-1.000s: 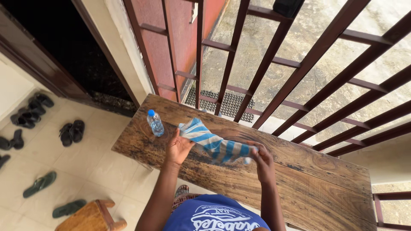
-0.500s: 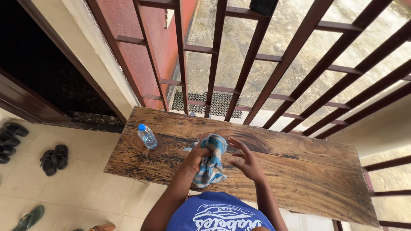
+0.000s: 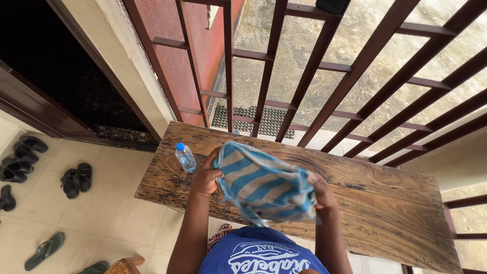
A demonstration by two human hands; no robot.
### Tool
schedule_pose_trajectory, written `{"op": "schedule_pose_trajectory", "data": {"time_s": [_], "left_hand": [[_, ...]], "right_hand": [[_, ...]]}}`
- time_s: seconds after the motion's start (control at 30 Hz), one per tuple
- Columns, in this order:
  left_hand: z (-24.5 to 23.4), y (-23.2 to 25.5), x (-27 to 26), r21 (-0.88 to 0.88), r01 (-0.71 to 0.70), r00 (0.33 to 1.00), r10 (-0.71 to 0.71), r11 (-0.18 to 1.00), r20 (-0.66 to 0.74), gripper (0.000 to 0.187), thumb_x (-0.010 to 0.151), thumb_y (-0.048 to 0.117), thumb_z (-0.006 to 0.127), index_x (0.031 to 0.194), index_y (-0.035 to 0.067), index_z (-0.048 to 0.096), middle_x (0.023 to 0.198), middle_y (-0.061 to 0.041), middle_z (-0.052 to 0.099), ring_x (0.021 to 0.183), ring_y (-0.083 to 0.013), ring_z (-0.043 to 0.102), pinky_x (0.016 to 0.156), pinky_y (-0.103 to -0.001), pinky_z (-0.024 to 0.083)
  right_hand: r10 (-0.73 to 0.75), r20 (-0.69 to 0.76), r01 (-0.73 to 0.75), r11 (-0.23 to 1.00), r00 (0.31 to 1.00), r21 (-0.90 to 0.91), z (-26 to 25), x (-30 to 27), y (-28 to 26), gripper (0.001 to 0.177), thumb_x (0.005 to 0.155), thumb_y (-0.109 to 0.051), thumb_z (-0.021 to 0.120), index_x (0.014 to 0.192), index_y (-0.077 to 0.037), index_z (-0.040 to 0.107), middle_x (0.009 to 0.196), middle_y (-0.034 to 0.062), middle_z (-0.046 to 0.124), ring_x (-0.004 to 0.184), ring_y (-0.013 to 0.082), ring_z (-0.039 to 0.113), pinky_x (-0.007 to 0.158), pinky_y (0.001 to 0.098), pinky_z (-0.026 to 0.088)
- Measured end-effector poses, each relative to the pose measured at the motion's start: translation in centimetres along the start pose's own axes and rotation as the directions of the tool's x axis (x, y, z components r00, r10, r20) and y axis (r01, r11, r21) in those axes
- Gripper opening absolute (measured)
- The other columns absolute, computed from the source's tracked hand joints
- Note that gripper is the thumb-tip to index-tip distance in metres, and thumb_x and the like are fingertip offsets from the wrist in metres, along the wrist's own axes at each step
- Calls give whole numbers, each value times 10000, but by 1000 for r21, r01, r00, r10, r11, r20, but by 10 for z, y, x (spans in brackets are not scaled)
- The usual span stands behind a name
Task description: The person removes a small wooden stool and a patterned tablecloth from a wooden table, then wipes the table surface with a cloth. They repeatedly pour water from a plastic bottle onto the cloth and continue wiping the table until the end of the clip.
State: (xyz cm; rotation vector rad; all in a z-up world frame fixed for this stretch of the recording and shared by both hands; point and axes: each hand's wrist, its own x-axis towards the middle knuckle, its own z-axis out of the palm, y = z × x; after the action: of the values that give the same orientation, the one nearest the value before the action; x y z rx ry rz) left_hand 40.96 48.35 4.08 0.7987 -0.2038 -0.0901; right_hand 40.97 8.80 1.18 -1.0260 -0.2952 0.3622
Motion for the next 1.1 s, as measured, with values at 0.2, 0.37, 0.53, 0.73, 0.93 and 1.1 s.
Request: {"op": "schedule_pose_trajectory", "data": {"time_s": [0.2, 0.37, 0.53, 0.73, 0.93, 1.1], "left_hand": [[-56, -67, 12, 412, 461, 875, -325, 786, -359, 587, 743, -60, 544, 1306, 100, 582, 1122, -47, 703, 980, -160, 666, 885, -334, 544], [-108, -103, -11, 144, 514, 824, -440, 846, -357, 317, 827, 31, 582, 1139, 45, 634, 1007, -68, 703, 865, -166, 667, 788, -335, 551], [-116, -83, -11, -322, 277, 885, -371, 905, -282, 189, 935, 173, 634, 1038, 24, 688, 936, -94, 712, 786, -172, 672, 718, -335, 548], [-113, -110, 4, 592, 566, 812, -511, 573, -282, 419, 879, 409, 799, 987, 4, 778, 914, -96, 777, 773, -181, 681, 698, -349, 536], [-94, -57, -3, -33, 236, 958, -239, 971, -157, 355, 827, 366, 845, 985, 70, 728, 973, -74, 742, 919, -195, 698, 911, -380, 566], [-82, -42, 23, 449, 363, 907, -198, 817, -372, 372, 842, 372, 839, 1020, 63, 734, 934, -52, 717, 892, -164, 656, 819, -362, 515]], "right_hand": [[360, -134, -299, 892, 923, 339, 33, 35, 51, 1041, 881, -851, 220, 1243, 32, 637, 1095, 142, 764, 1036, 274, 706, 922, 450, 566], [497, 49, -498, 867, 866, -3, 9, -1, 114, 559, 1006, -316, 640, 1394, 74, 544, 1263, 246, 616, 1067, 279, 672, 893, 409, 599], [252, -275, -84, 860, 928, 504, -2, 6, 81, 609, 929, -455, 573, 1314, 15, 525, 1203, 213, 664, 1005, 289, 723, 786, 429, 624], [432, -193, -456, 884, 881, -100, -19, 20, 105, 417, 906, -88, 724, 1253, 103, 593, 1167, 199, 705, 1034, 280, 722, 959, 410, 607], [145, -4, -141, 967, 989, 210, -4, 20, 29, 346, 898, -95, 665, 1200, 71, 625, 1068, 180, 741, 968, 254, 731, 928, 437, 590], [231, -145, -251, 957, 962, -146, 8, 49, 17, 221, 949, -105, 678, 1115, 41, 699, 1013, 137, 756, 919, 205, 727, 916, 377, 592]]}}
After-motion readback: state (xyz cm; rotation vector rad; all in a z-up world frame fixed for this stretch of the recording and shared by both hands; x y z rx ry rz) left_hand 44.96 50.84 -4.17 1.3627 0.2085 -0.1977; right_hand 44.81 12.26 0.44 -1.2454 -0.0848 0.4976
